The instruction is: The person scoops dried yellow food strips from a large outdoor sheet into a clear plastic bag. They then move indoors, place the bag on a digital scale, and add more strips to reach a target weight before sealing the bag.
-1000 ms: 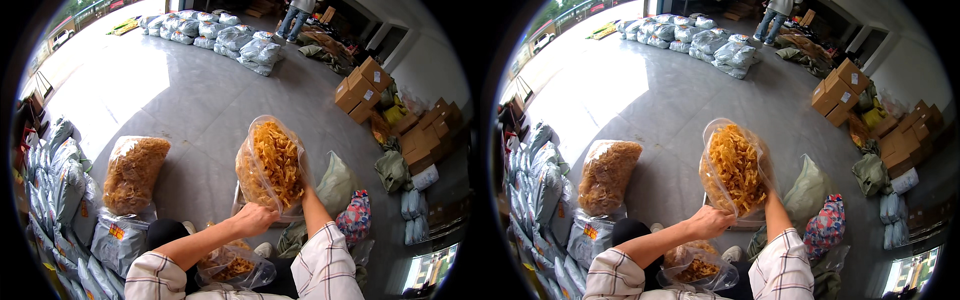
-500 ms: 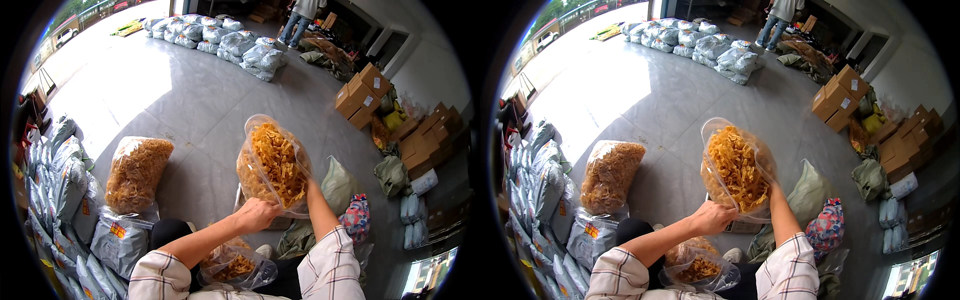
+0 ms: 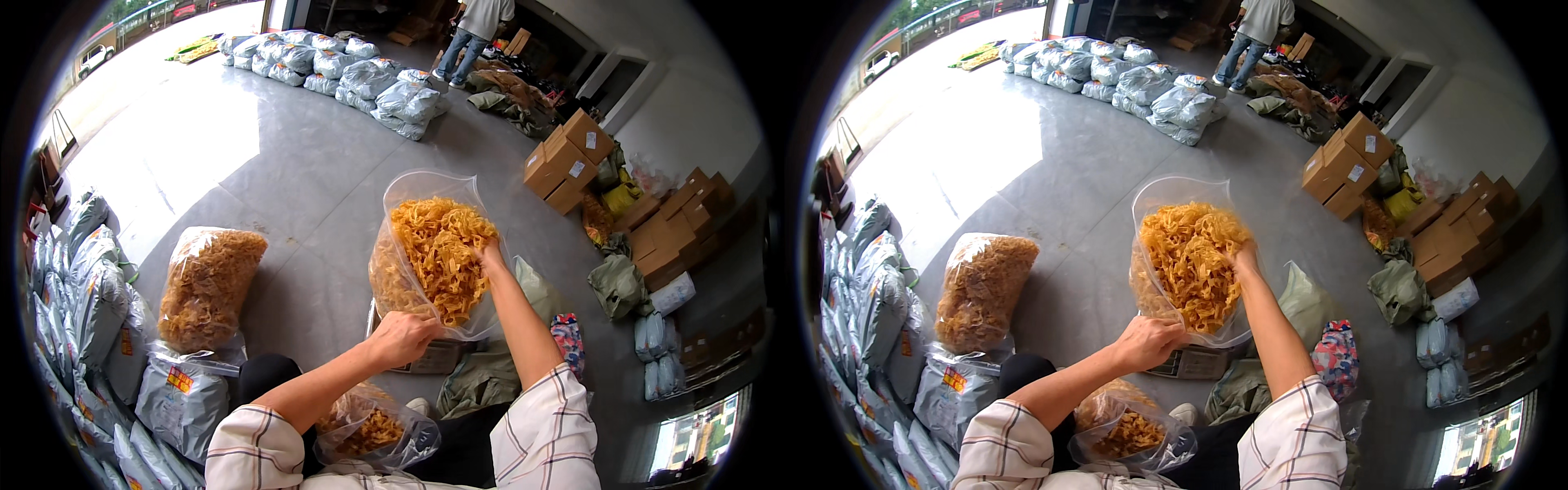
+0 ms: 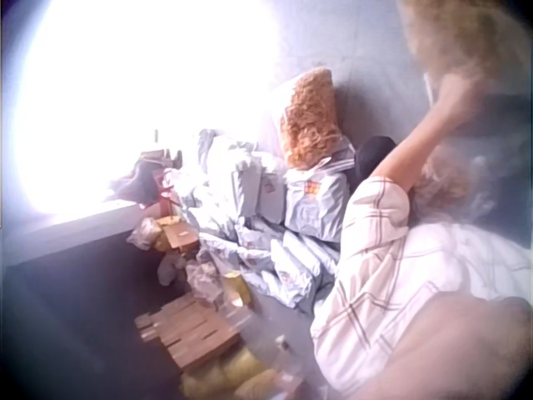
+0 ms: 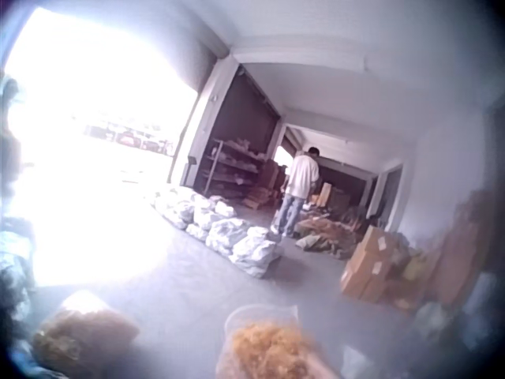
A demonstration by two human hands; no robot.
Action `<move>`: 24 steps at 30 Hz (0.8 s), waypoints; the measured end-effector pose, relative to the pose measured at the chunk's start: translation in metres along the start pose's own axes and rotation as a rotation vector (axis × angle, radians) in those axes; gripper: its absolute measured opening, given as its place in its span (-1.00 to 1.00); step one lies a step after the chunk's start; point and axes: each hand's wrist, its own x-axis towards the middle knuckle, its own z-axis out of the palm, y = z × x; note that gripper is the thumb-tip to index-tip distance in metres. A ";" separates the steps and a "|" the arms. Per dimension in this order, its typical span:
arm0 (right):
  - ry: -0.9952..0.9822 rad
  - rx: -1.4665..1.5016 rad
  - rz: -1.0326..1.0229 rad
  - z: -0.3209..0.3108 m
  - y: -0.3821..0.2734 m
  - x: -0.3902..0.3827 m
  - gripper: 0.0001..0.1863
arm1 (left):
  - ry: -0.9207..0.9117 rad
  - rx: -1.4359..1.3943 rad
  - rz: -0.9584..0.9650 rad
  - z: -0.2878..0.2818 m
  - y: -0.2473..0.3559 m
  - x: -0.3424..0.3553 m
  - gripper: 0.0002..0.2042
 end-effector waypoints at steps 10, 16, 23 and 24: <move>0.071 -0.848 -0.239 0.060 -0.097 -0.022 -0.54 | 0.066 -0.013 0.037 -0.013 0.000 -0.007 -0.95; -0.170 -1.006 -0.301 0.105 -0.106 -0.048 -0.05 | 0.051 -0.003 0.040 -0.014 0.000 -0.006 -0.97; -0.435 -1.562 -0.323 0.108 -0.063 -0.041 -0.32 | 0.020 -0.023 0.054 -0.012 0.001 -0.008 -0.92; -0.472 -1.645 -0.350 0.109 -0.071 -0.037 -0.35 | 0.018 -0.022 0.059 -0.013 0.001 -0.009 -0.91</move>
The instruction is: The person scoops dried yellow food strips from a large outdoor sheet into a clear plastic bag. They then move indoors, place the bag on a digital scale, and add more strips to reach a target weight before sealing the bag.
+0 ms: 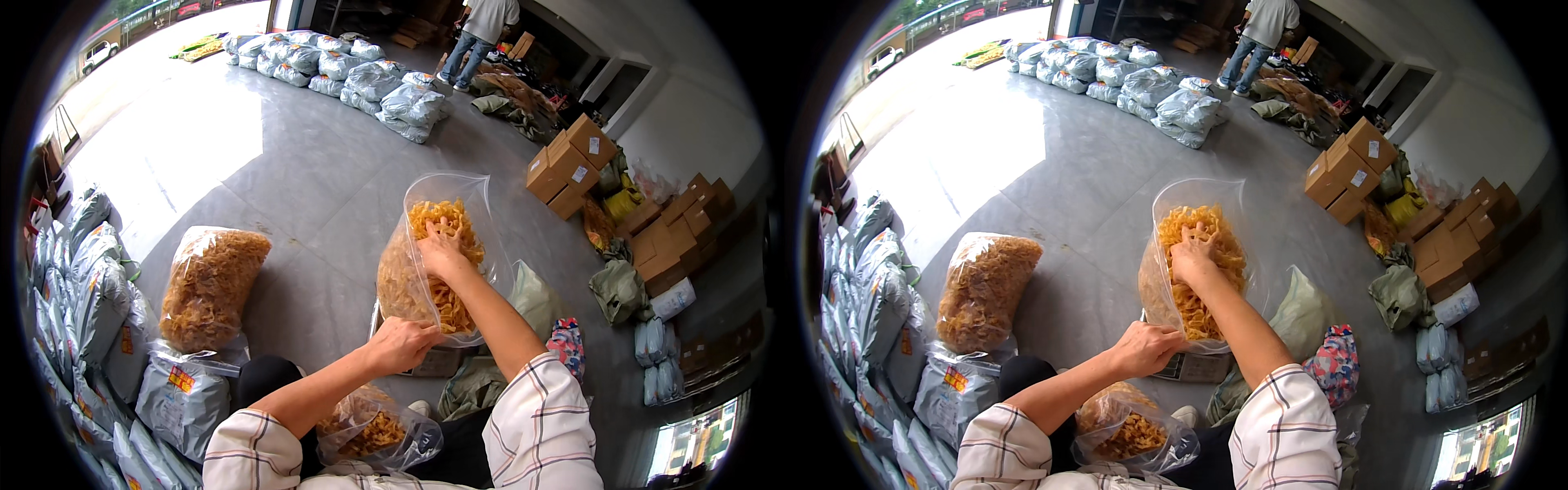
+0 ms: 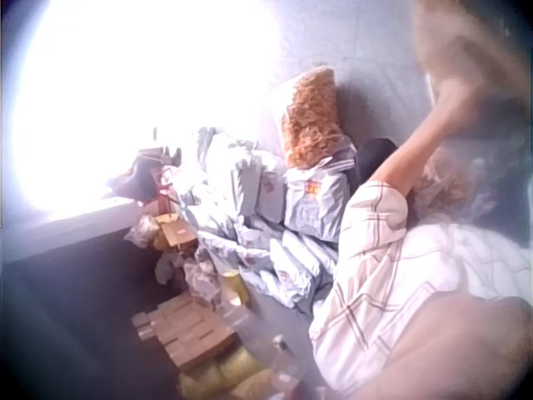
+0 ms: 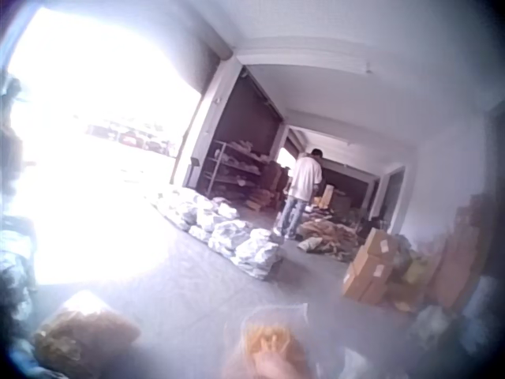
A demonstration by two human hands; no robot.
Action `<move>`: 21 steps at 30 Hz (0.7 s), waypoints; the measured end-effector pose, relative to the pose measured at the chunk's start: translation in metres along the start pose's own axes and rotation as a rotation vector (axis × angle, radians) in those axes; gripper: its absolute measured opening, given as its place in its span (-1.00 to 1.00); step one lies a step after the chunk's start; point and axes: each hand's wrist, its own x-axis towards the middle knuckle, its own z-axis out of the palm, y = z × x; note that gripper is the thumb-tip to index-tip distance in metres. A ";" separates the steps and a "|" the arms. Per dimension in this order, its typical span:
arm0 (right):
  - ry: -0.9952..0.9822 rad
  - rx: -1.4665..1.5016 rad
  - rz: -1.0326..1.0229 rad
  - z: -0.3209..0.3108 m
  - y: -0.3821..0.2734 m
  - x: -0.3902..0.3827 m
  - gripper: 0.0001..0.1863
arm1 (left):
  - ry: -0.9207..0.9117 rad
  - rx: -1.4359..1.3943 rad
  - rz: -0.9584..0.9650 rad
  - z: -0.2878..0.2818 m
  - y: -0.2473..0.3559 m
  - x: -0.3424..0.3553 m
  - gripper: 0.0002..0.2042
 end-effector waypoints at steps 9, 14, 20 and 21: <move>-0.509 0.181 -0.108 -0.061 0.019 -0.020 -0.26 | -0.004 0.009 -0.011 0.002 -0.003 -0.003 -0.92; 0.180 0.451 -0.108 -0.019 0.020 0.023 -0.34 | 0.019 -0.026 0.000 0.002 0.002 0.000 -0.94; -0.067 0.176 -0.242 -0.011 -0.024 -0.001 -0.34 | 0.037 0.032 -0.027 -0.004 -0.001 -0.002 -0.94; -0.128 0.108 -0.254 -0.015 -0.019 -0.009 -0.33 | 0.061 0.020 -0.015 -0.004 0.002 -0.001 -0.94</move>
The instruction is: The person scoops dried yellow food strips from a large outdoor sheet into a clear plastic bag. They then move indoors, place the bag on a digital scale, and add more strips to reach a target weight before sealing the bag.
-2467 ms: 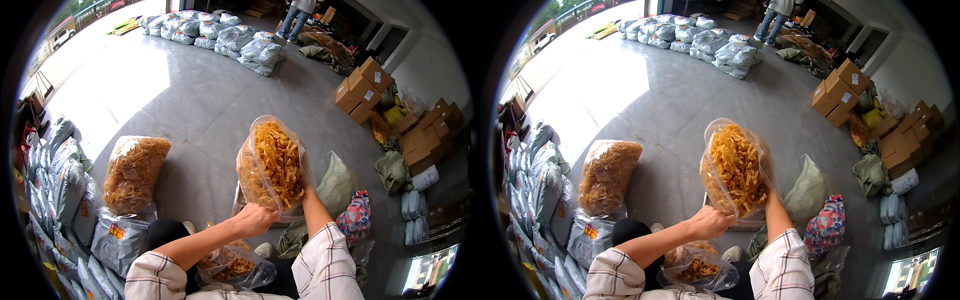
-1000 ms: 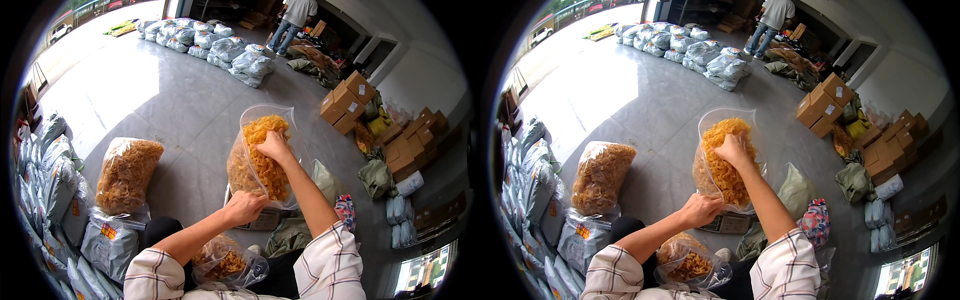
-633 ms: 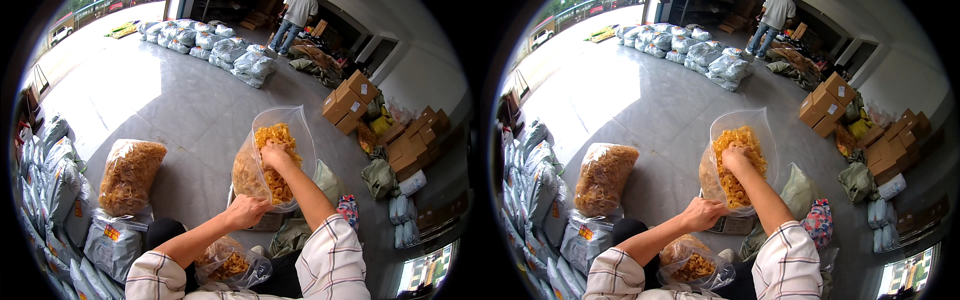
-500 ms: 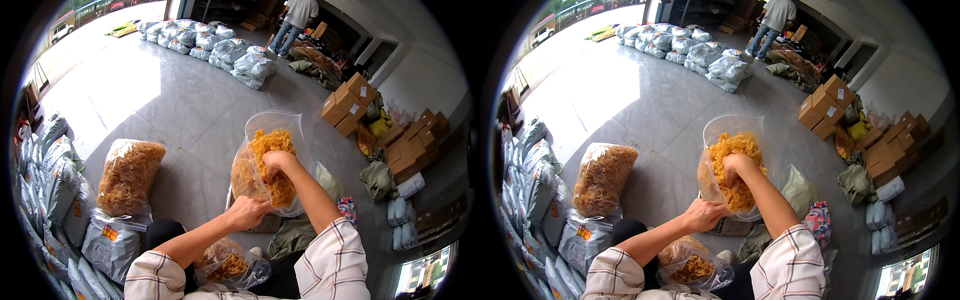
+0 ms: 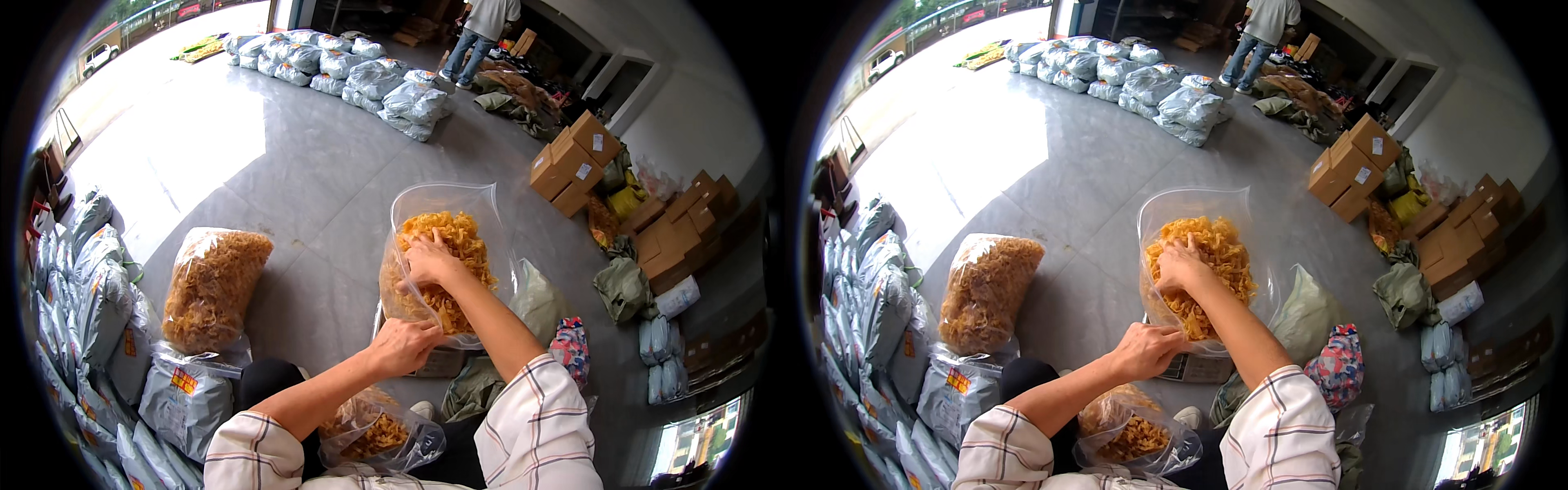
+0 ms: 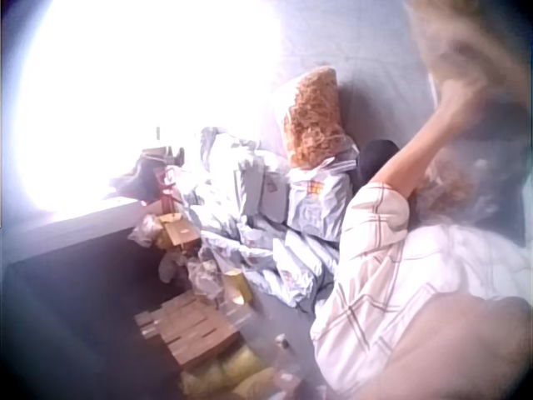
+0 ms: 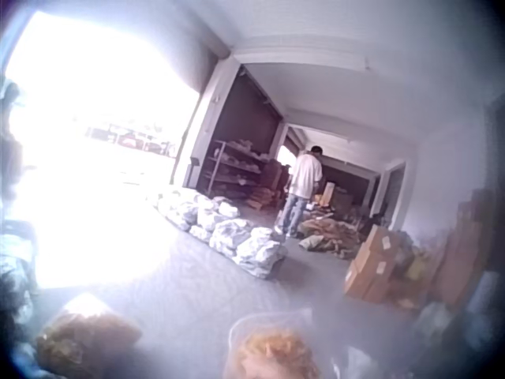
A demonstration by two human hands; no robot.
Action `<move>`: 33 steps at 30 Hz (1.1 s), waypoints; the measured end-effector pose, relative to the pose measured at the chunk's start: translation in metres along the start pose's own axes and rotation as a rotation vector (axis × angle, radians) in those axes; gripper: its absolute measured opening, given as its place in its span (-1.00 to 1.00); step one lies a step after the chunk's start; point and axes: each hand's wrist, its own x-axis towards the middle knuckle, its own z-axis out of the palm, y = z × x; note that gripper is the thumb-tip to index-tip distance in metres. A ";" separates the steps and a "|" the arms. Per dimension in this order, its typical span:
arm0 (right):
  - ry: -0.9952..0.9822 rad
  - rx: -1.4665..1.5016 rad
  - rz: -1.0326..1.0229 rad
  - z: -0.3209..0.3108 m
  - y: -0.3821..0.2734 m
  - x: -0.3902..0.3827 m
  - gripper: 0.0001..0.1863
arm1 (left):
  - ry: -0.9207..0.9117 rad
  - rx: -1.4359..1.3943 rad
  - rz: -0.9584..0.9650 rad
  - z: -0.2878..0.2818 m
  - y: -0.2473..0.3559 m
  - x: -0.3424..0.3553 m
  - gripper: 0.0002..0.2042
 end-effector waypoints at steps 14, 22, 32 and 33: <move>0.401 0.315 0.371 0.050 0.127 0.014 -0.24 | -0.008 -0.024 0.078 0.011 0.004 -0.002 -0.97; 0.003 0.333 -0.063 0.031 0.011 -0.014 -0.13 | 0.006 0.016 0.043 -0.001 -0.002 -0.002 -0.88; 0.145 1.057 0.097 -0.017 0.072 -0.071 -0.54 | -0.012 -0.007 0.025 -0.001 0.001 -0.004 -0.89; 0.236 0.893 0.218 -0.013 0.073 -0.070 -0.49 | -0.018 0.002 0.019 -0.001 0.003 -0.003 -0.89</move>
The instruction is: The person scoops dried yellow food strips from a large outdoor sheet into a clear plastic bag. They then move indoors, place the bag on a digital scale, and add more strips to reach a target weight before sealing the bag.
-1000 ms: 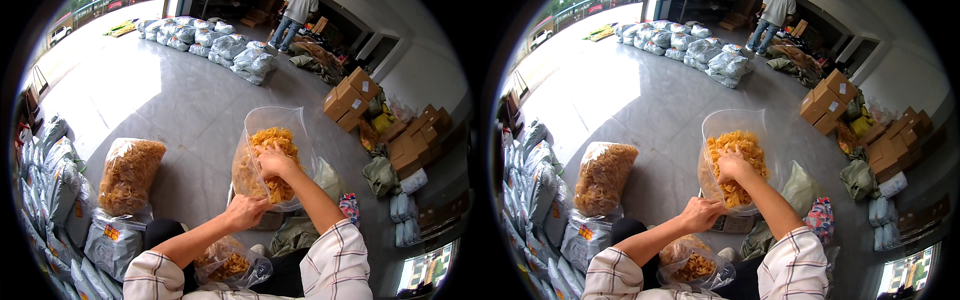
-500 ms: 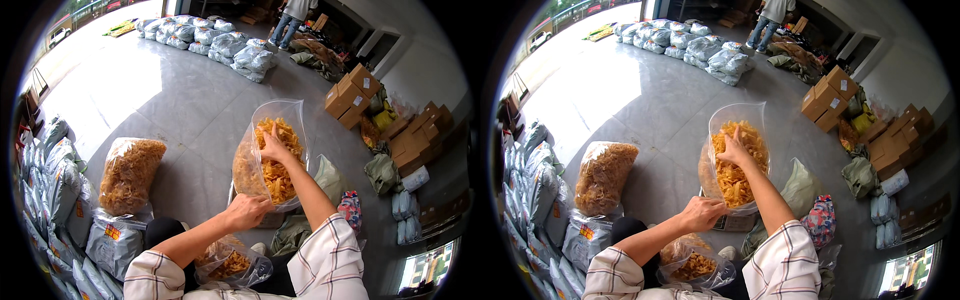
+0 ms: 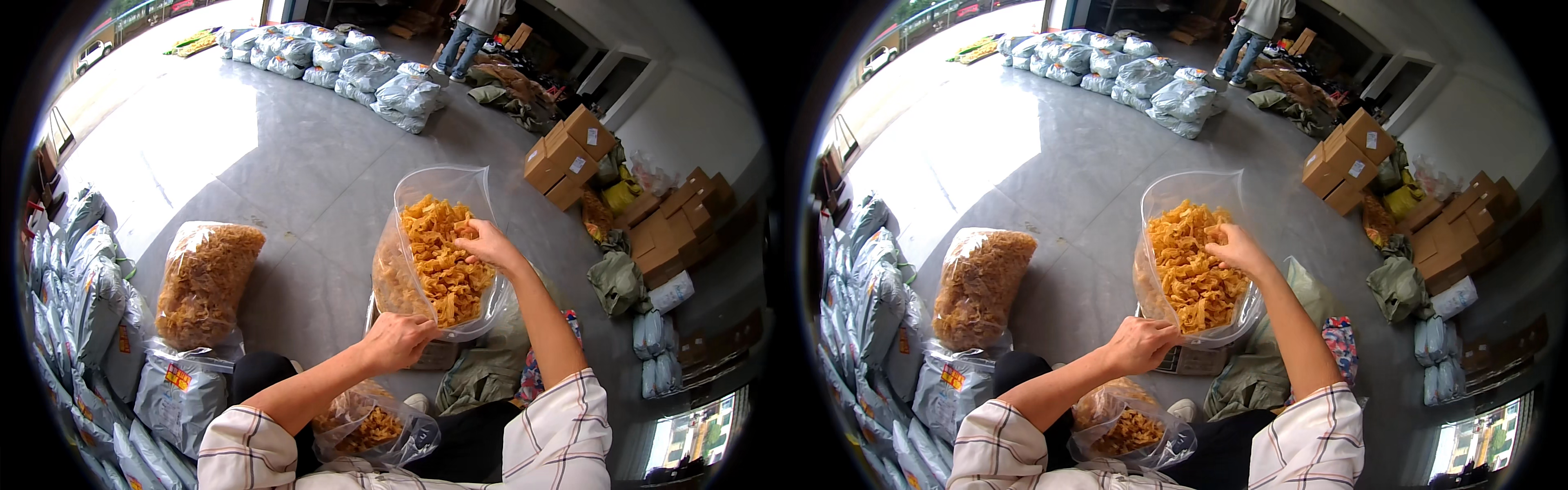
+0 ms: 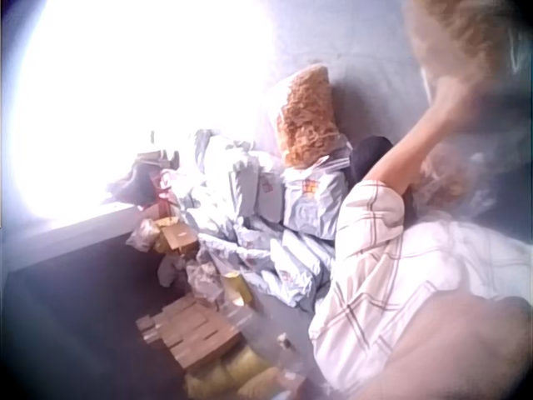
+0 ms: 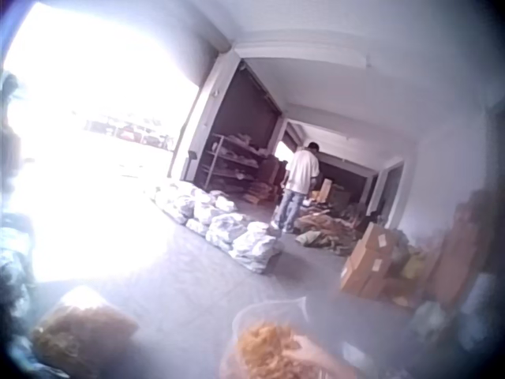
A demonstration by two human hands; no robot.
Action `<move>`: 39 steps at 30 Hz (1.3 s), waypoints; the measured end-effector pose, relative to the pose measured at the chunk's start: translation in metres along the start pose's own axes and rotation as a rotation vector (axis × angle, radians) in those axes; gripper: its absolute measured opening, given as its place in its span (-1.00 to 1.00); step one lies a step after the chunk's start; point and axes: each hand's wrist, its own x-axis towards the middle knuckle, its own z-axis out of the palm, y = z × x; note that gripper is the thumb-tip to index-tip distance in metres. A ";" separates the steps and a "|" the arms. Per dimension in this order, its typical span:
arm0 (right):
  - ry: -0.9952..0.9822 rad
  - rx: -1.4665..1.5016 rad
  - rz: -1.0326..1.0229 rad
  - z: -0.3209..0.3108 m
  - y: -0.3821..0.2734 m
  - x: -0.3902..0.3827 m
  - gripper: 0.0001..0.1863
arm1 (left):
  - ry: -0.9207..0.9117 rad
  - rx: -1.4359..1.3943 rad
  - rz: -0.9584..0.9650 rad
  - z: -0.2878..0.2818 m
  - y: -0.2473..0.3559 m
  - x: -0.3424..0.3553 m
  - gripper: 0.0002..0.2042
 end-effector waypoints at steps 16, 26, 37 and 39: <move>0.302 0.878 0.405 0.065 0.182 0.105 -0.31 | -0.034 -0.030 0.006 0.012 -0.002 0.003 -0.93; 0.319 1.003 0.279 0.078 0.279 0.110 -0.45 | -0.126 0.001 0.004 0.031 -0.007 0.001 -0.93; 0.346 1.034 0.347 0.095 0.257 0.099 -0.52 | -0.196 0.068 -0.011 0.030 -0.011 0.000 -0.87; 0.344 1.046 0.338 0.089 0.248 0.096 -0.52 | -0.199 0.062 -0.042 0.027 -0.007 0.004 -0.88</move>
